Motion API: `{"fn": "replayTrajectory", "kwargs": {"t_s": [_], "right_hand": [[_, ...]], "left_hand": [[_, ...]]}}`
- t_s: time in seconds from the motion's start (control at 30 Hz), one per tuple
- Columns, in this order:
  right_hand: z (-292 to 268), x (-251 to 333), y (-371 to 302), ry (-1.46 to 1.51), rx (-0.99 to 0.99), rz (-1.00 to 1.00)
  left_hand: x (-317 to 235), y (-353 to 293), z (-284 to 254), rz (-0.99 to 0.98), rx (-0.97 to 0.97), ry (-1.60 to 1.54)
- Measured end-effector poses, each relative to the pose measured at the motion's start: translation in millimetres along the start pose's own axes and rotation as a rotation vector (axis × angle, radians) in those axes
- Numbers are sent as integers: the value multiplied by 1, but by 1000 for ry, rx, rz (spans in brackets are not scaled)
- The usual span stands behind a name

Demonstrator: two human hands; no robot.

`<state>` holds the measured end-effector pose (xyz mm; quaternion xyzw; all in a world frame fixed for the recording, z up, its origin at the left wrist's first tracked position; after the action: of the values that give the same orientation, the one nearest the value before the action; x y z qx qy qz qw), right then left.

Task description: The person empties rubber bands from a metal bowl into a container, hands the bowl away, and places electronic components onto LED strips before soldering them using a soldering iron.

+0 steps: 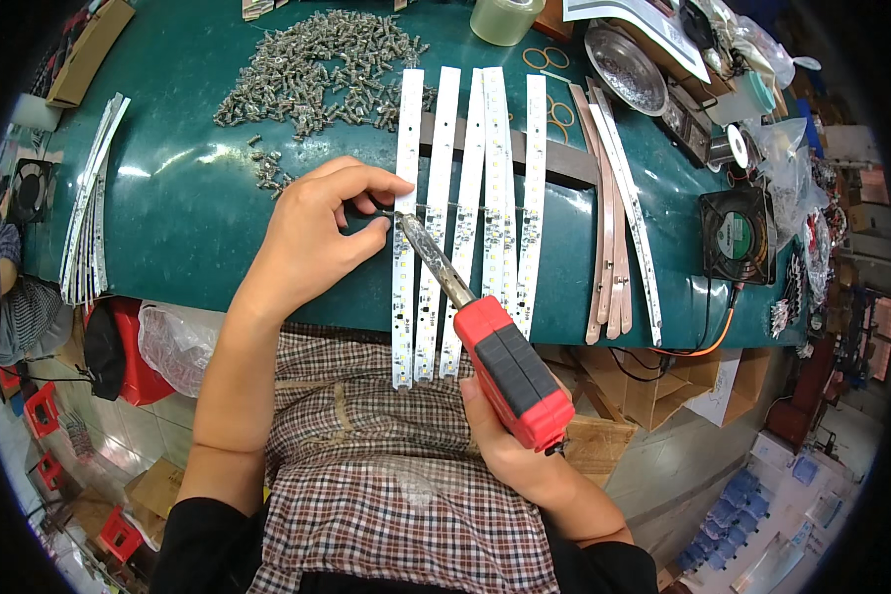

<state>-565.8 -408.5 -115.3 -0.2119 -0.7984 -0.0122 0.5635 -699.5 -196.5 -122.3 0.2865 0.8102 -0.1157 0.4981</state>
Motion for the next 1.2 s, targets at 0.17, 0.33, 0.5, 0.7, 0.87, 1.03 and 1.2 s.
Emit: {"fn": "replayTrajectory", "kwargs": {"t_s": [0.17,0.33,0.5,0.7,0.87,1.03,1.2], "right_hand": [[1,1,1,32,-4,22],[1,3,2,1,6,5],[1,4,3,-20,7,-16],[1,7,4,-34,-22,-55],[0,7,2,-42,-29,-53],[2,9,4,-37,-11,-52],[-2,1,0,56,-6,42]], "left_hand": [[1,-1,0,33,-21,-4],[0,0,0,20,-14,32],[-2,1,0,20,-14,34],[-2,0,-1,12,-19,34],[-3,0,1,11,-12,24],[-1,-2,-1,-6,-9,29],[-1,3,-1,-4,-6,11]]}}
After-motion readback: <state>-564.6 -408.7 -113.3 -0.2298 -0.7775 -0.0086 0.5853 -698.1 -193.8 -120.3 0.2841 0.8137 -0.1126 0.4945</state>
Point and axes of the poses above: each hand's wrist, its own y-axis towards the middle knuckle, its own z-axis out of the palm, x = y × z, the point moved 8 cm from there along y, towards the middle knuckle, and after that the axes turned 3 degrees about -z, right-handed, at the moved point
